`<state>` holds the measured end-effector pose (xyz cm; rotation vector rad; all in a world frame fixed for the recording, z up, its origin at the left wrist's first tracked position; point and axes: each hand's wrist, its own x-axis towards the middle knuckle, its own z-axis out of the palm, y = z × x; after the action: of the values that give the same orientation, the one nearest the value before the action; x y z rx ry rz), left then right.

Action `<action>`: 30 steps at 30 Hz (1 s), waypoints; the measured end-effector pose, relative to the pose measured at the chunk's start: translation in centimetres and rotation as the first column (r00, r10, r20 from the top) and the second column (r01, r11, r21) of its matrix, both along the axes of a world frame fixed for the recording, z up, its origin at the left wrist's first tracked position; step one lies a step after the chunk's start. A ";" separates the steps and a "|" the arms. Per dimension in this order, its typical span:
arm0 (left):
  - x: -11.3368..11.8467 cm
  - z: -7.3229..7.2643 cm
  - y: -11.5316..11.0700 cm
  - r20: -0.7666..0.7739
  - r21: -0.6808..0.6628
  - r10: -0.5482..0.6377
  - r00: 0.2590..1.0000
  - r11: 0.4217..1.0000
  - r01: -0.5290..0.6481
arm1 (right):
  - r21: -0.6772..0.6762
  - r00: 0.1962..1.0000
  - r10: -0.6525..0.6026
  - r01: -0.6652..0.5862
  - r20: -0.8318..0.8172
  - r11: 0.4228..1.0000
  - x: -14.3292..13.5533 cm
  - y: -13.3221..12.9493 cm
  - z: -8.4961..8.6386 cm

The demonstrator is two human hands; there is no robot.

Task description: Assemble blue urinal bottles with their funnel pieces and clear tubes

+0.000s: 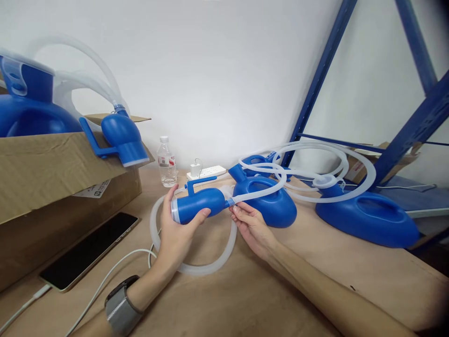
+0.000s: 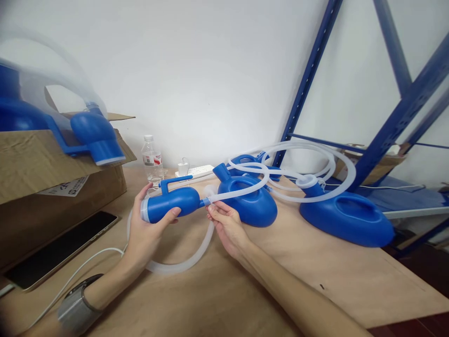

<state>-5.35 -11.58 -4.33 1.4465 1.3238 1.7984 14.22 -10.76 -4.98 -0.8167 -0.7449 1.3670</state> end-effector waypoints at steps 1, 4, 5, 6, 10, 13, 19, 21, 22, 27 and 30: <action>0.1 -0.1 -0.1 -0.008 0.000 0.006 1.000 1.000 -0.006 | 0.013 1.000 0.000 0.000 0.002 1.000 0.0 0.0 -0.1; 0.4 0.0 -0.4 -0.023 -0.018 0.030 0.999 0.999 -0.031 | 0.036 0.999 0.011 -0.012 0.030 0.999 -0.1 0.0 -0.3; 0.5 0.0 -0.5 -0.038 -0.009 0.046 0.998 0.999 -0.046 | 0.040 0.999 0.015 -0.017 0.038 0.999 -0.1 0.0 -0.3; 0.5 0.1 -0.6 -0.053 0.006 0.060 0.997 0.998 -0.060 | 0.041 0.999 0.017 -0.019 0.040 0.999 -0.1 0.0 -0.3; 0.7 -0.2 -0.8 -0.093 0.074 0.069 0.993 0.995 -0.062 | 0.043 0.999 0.027 -0.028 0.022 0.999 -0.2 -0.2 -0.3; 0.6 -0.8 -0.6 -0.127 0.127 0.057 0.990 0.991 -0.041 | 0.035 0.999 0.048 -0.048 0.019 0.998 -0.2 -0.3 -0.3; 0.3 -1.6 -0.5 -0.211 0.257 0.029 0.977 0.966 0.026 | -0.056 0.991 0.131 -0.129 0.027 0.990 0.4 -0.5 0.7; 0.4 -1.5 -0.5 -0.210 0.249 0.023 0.977 0.968 0.031 | -0.066 0.988 0.152 -0.149 0.036 0.987 0.7 -0.6 0.9; 0.4 -1.3 -0.5 -0.200 0.229 0.024 0.979 0.973 0.023 | -0.063 0.987 0.156 -0.154 0.039 0.986 0.8 -0.6 0.9; 0.4 0.0 -0.5 -0.128 0.075 0.065 0.990 0.996 -0.056 | -0.084 0.969 0.218 -0.209 0.116 0.974 1.2 -0.2 1.2; 0.3 0.6 -0.5 -0.076 0.029 0.068 0.995 0.997 -0.066 | -0.244 0.797 0.436 -0.364 0.417 0.899 2.2 -0.4 3.4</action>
<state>-5.03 -12.10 -3.72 1.5159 1.4081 1.8253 16.38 -11.21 -1.58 -1.1788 -1.2572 1.6424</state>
